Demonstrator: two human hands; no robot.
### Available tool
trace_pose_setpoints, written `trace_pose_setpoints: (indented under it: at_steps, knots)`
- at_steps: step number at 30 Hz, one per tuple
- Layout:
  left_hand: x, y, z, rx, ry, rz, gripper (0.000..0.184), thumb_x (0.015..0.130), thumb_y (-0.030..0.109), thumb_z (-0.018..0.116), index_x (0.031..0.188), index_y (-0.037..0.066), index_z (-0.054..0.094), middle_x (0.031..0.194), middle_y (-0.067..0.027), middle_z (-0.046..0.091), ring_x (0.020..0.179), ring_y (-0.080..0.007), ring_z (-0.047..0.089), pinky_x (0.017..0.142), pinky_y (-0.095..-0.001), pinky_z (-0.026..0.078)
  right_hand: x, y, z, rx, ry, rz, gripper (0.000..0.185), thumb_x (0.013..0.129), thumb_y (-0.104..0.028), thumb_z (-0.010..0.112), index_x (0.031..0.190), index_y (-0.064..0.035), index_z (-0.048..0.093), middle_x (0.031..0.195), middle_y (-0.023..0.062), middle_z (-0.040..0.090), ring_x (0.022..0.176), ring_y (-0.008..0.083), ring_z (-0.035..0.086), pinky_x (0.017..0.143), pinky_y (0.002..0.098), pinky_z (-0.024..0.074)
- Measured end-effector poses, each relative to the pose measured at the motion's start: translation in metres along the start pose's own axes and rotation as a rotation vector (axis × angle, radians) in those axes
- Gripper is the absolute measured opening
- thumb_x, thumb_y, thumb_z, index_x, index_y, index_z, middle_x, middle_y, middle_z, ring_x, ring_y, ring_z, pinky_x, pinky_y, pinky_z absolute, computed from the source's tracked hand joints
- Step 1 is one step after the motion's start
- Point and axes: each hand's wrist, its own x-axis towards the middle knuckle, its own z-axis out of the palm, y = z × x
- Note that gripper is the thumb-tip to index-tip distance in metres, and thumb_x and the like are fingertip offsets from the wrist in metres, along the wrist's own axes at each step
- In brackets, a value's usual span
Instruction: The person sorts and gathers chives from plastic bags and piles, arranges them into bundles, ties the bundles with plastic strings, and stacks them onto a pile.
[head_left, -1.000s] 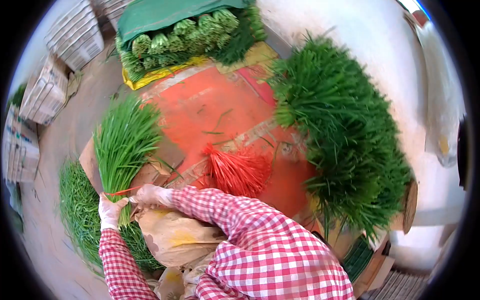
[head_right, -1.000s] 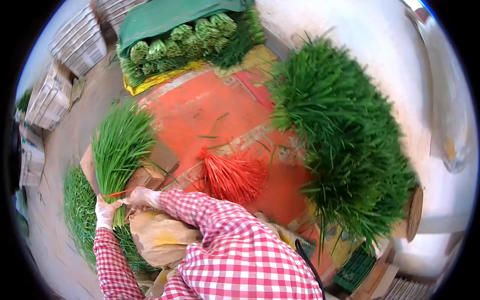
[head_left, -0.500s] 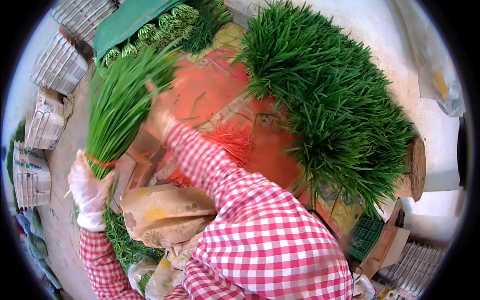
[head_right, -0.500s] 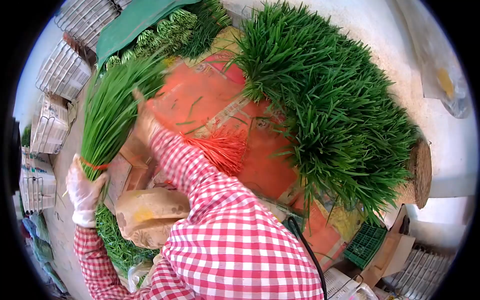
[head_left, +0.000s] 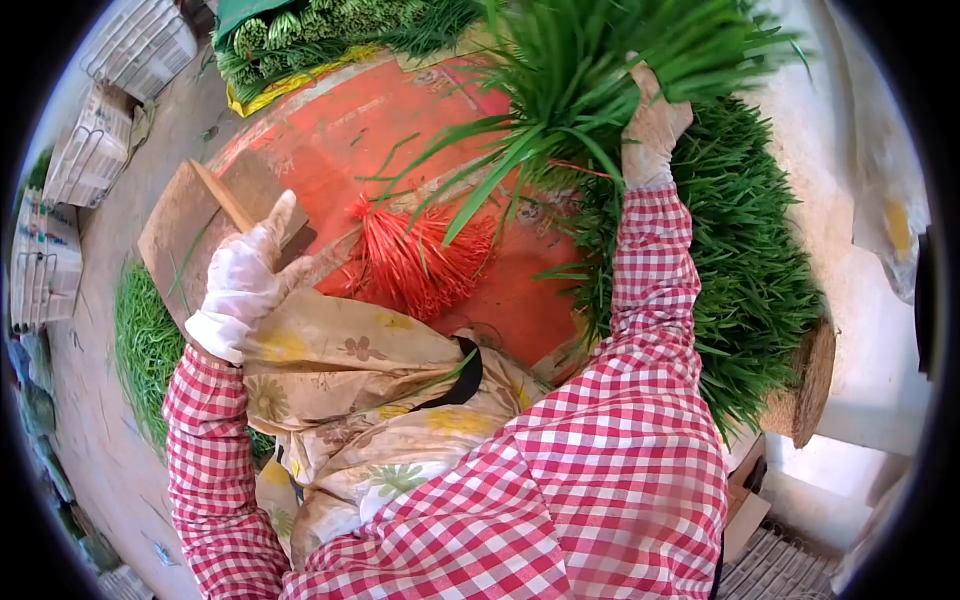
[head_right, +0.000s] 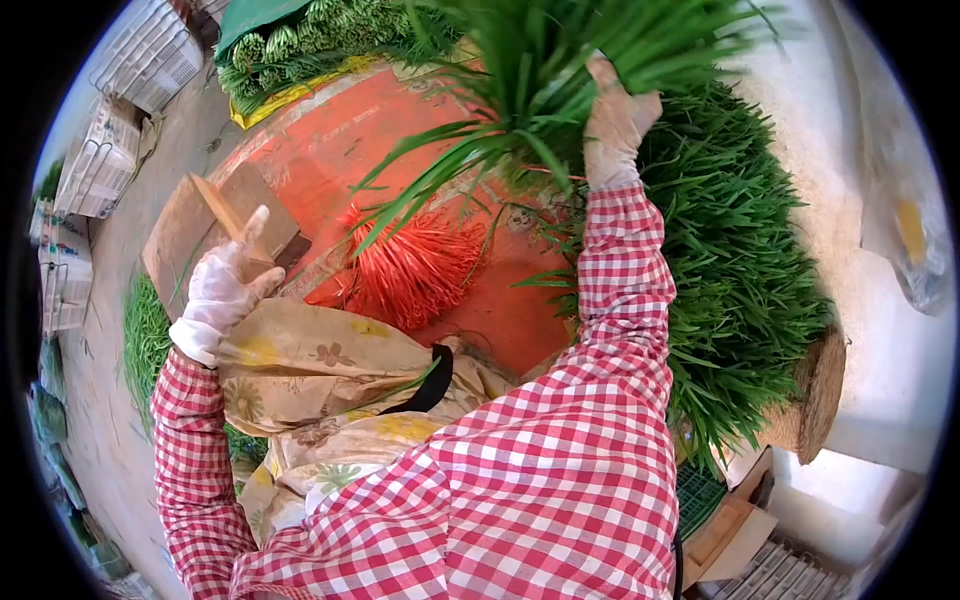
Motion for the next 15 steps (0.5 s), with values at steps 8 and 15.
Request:
trace_pose_setpoints:
  at_steps: [8,15]
  knots:
    - [-0.013,0.002,0.021,0.029,-0.307,-0.199,0.070,0.076,0.037,0.066,0.135,0.011,0.039,0.087,-0.0179,0.063,0.078,-0.0356,0.061,0.071,-0.0433,0.048,-0.019,0.112,-0.135,-0.045,0.602,0.944,0.071,0.079,-0.034,0.066,0.129,0.0051,0.036,0.129,0.0168,0.044,0.109,0.0238,0.047,0.093,0.0377,0.0391]
    - [-0.008,-0.003,0.045,0.035,-0.317,-0.212,0.069,0.076,0.041,0.063,0.135,0.014,0.039,0.089,-0.0163,0.064,0.080,-0.0350,0.062,0.072,-0.0436,0.048,0.047,0.029,-0.166,-1.149,-0.013,0.519,0.038,0.082,-0.011,0.056,0.118,-0.0012,0.047,0.102,0.0104,0.051,0.093,0.0248,0.050,0.093,0.0313,0.0397]
